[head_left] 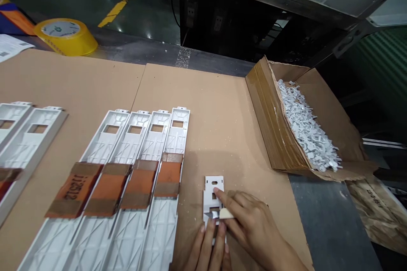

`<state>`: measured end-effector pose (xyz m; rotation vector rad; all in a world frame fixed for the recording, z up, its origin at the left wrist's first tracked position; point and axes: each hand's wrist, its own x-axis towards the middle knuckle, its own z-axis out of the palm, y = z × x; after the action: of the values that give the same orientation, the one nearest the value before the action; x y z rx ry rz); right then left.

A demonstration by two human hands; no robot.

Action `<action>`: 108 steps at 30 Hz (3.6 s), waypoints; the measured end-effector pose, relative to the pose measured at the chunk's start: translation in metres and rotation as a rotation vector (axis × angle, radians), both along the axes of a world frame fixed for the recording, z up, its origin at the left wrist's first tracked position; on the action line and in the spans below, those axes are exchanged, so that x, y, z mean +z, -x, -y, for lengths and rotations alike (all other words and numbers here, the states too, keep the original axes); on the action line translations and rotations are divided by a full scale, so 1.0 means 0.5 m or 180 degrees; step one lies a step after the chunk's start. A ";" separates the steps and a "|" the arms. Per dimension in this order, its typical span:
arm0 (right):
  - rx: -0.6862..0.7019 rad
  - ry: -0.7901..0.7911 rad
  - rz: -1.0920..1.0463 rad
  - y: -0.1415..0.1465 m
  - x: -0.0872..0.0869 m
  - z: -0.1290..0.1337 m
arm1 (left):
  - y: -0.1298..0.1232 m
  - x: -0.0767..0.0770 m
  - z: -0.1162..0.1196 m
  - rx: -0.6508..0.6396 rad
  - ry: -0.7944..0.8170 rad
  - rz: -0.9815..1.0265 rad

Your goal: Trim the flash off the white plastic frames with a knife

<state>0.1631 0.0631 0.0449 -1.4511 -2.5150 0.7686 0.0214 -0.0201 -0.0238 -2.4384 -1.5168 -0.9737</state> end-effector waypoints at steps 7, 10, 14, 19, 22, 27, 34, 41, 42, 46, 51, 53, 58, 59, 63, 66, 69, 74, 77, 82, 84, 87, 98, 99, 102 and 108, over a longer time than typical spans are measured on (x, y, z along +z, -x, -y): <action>-0.0030 -0.0154 -0.0406 0.012 -0.009 0.010 | 0.011 -0.011 0.016 -0.0286 -0.0008 -0.0255; -0.0196 -0.0321 -0.0372 0.015 -0.008 0.008 | 0.009 -0.020 0.022 -0.0298 0.0012 -0.0196; -0.0565 -0.0478 -0.0099 0.009 -0.004 0.003 | 0.005 -0.019 0.021 -0.0144 0.0186 -0.0158; -0.0869 -0.0712 0.0363 -0.003 -0.001 0.003 | 0.002 -0.005 0.005 -0.0329 -0.0016 -0.0255; -0.0866 -0.0803 0.0517 -0.006 0.000 0.006 | -0.005 -0.010 -0.001 -0.0231 -0.0186 -0.0081; -0.0851 -0.0951 0.0645 -0.003 -0.002 0.008 | -0.009 -0.013 -0.003 -0.0225 -0.0356 0.0042; -0.0809 -0.1052 0.0816 -0.001 -0.006 0.008 | -0.009 -0.015 -0.005 -0.0204 -0.0422 0.0047; -0.0752 -0.1142 0.0898 0.001 -0.002 0.006 | -0.007 -0.016 0.005 -0.0184 -0.0164 0.0031; -0.0747 -0.1140 0.0914 0.001 -0.001 0.006 | -0.005 -0.012 0.007 -0.0222 -0.0076 -0.0035; -0.0725 -0.1118 0.0957 0.003 0.002 0.004 | 0.004 0.000 0.011 -0.0341 0.0064 -0.0209; -0.0711 -0.1115 0.1013 0.002 0.001 0.005 | 0.005 0.005 0.009 -0.0360 0.0116 -0.0250; -0.0702 -0.1085 0.1036 0.002 0.000 0.006 | 0.005 0.007 0.005 -0.0378 0.0055 -0.0238; -0.0685 -0.1017 0.1026 0.001 0.001 0.002 | 0.007 0.011 0.001 -0.0395 0.0046 -0.0249; -0.0685 -0.1018 0.1021 0.000 0.001 0.001 | 0.007 0.010 0.002 -0.0388 0.0049 -0.0251; -0.0669 -0.1072 0.1087 0.000 0.001 -0.001 | 0.006 0.003 0.009 -0.0353 0.0098 -0.0266; -0.0634 -0.1178 0.1241 0.001 0.002 -0.001 | 0.001 -0.003 0.007 -0.0296 0.0029 -0.0173; -0.0570 -0.1250 0.1378 0.004 0.004 0.000 | -0.007 -0.009 0.000 -0.0193 -0.0235 0.0018; -0.0580 -0.1200 0.1376 0.004 0.006 -0.002 | -0.019 -0.018 -0.002 -0.0128 -0.0391 0.0324; -0.0656 -0.0773 0.1167 -0.001 0.004 -0.006 | -0.023 -0.020 0.004 0.0038 -0.0188 0.0430; -0.0832 -0.0118 0.0882 -0.013 0.003 -0.011 | -0.019 -0.014 0.002 -0.0064 -0.0281 0.0360; -0.0831 -0.0116 0.0856 -0.014 0.005 -0.010 | -0.016 -0.012 0.000 -0.0133 -0.0300 0.0320; -0.0758 -0.0322 0.0894 -0.012 0.008 -0.010 | -0.018 -0.014 0.002 -0.0086 -0.0277 0.0424; -0.0616 -0.0755 0.1188 -0.008 0.003 -0.008 | -0.030 -0.028 0.019 0.0197 0.0006 0.0701; -0.0606 -0.0804 0.1212 -0.007 0.002 -0.008 | -0.030 -0.028 0.018 0.0233 0.0021 0.0710; -0.0577 -0.0928 0.1250 -0.004 0.001 -0.007 | -0.024 -0.018 0.010 0.0171 -0.0057 0.0589; -0.0534 -0.1118 0.1362 0.002 0.006 -0.006 | 0.001 0.010 -0.007 -0.0414 -0.0052 0.0119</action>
<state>0.1621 0.0660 0.0481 -1.8062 -2.5839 -0.0233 0.0207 -0.0164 -0.0185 -2.5486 -1.3695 -1.0553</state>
